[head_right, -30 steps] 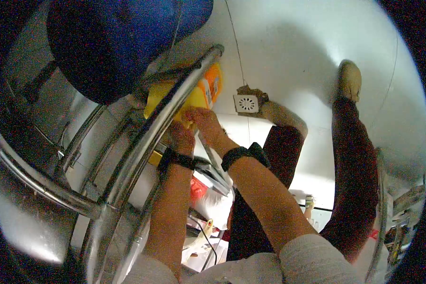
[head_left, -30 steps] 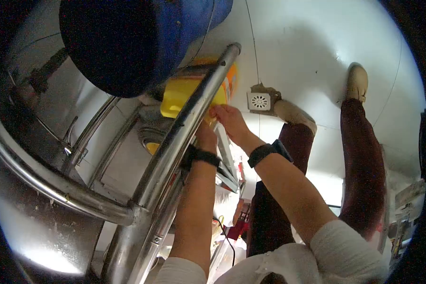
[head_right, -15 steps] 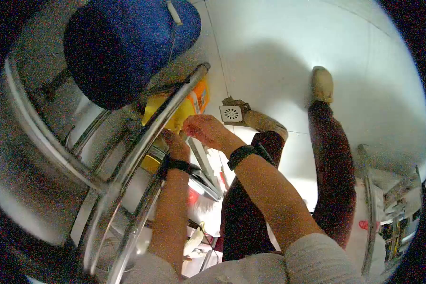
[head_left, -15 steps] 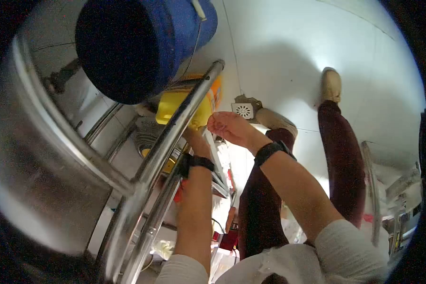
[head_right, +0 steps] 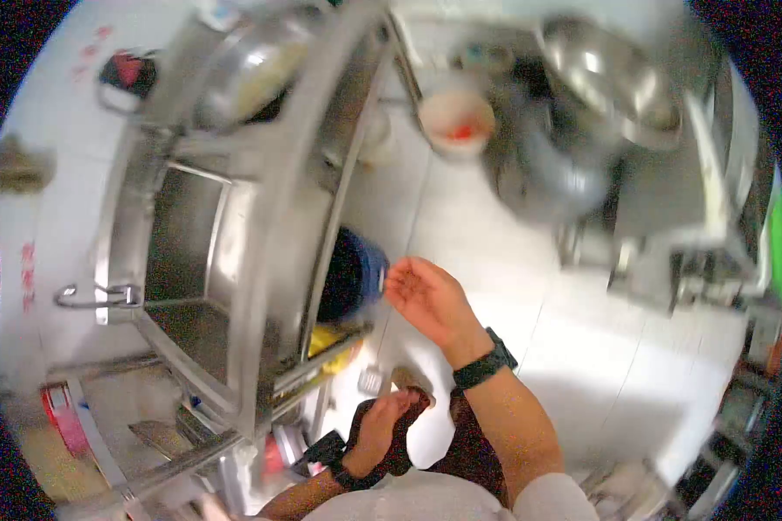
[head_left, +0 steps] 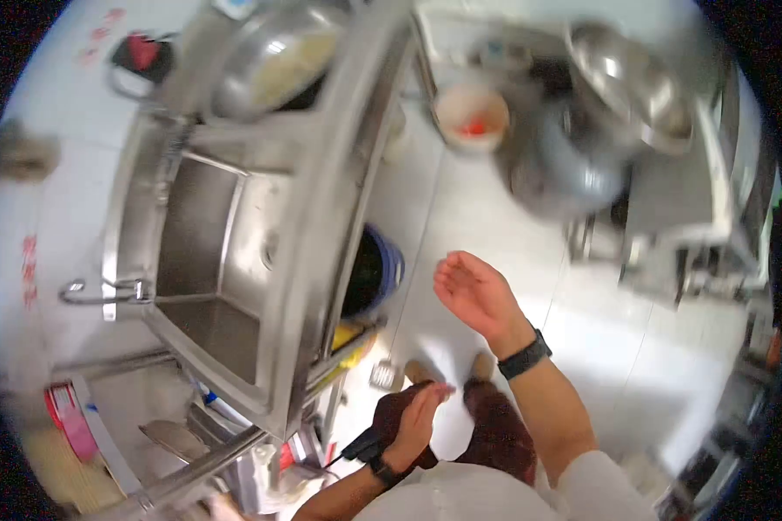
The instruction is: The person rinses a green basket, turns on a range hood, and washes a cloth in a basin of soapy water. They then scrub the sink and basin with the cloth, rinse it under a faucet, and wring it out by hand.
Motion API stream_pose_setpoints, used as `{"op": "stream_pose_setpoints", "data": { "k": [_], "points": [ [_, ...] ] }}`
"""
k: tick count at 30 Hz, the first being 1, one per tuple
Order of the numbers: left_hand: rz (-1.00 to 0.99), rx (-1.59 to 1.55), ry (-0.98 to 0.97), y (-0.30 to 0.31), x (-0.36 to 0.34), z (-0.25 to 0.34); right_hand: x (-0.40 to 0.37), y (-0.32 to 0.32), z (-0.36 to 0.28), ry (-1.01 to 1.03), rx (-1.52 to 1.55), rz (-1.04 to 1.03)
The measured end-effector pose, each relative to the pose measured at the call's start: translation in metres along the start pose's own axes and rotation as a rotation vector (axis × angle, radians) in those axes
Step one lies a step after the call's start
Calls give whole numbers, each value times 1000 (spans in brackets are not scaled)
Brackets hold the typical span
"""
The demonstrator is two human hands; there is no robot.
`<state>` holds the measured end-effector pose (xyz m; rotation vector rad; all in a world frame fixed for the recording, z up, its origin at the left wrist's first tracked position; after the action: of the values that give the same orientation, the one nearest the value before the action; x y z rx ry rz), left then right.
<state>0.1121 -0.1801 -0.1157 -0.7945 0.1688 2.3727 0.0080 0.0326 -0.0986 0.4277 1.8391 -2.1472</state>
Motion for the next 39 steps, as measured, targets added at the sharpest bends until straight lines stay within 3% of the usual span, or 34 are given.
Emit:
{"op": "stream_pose_setpoints", "data": {
  "k": [4,6,8,10,11,14,16,19,20,22,23,25,26,28,29,31,32,34,35,37,39],
  "points": [
    [47,28,-230,20,-17,119,32,-115,-19,-47,-147,-76],
    [189,31,-324,40,-15,169,63,-170,-22,-58,-182,-48],
    [326,-54,-403,57,-1,214,100,-224,-27,-90,-289,-157],
    [428,29,-461,78,21,258,141,-256,-22,-72,-433,-102],
    [409,-122,-489,86,39,273,166,-274,-20,-49,-558,-67],
    [466,-205,-620,102,83,311,235,-302,-14,-65,-819,-52],
    [475,-220,-609,109,106,325,279,-308,-8,-48,-907,-28],
    [505,-230,-590,123,126,346,345,-299,-9,26,-1442,-68],
    [533,-220,-585,129,132,354,366,-295,-8,6,-1451,-68],
    [592,-232,-536,142,141,368,414,-281,-6,124,-2021,-223],
    [622,-242,-547,148,148,373,440,-271,-6,85,-2033,-233],
    [695,-273,-553,157,163,384,485,-255,2,303,-2554,-726],
    [731,-285,-534,162,175,388,502,-248,7,259,-2546,-762],
    [820,-290,-418,168,200,393,506,-240,16,356,-2903,-1092],
    [846,-302,-389,169,216,398,509,-235,17,308,-2887,-1124],
    [923,-305,-454,166,249,414,513,-225,17,536,-2996,-1291],
    [945,-310,-436,166,269,421,528,-226,20,506,-2979,-1320],
    [878,-316,-400,164,314,432,560,-231,25,-229,-3039,-1115],
    [892,-322,-392,165,332,436,567,-236,23,-245,-3032,-1136],
    [842,-304,-277,169,370,439,575,-257,12,-344,-2612,-792],
    [887,-457,-212,175,413,423,584,-276,-6,-415,-2498,-737]
  ]
}}
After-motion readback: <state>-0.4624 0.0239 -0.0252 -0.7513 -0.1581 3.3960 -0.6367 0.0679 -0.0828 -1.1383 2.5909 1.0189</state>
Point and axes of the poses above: each hand's wrist, its own x-axis towards the middle knuckle, its own y-axis out of the back of the hand, z = x × y, the point moved 1 cm from there along x, towards the middle knuckle, and after that the axes turned 10 degrees about x, right-handed, at the moved point
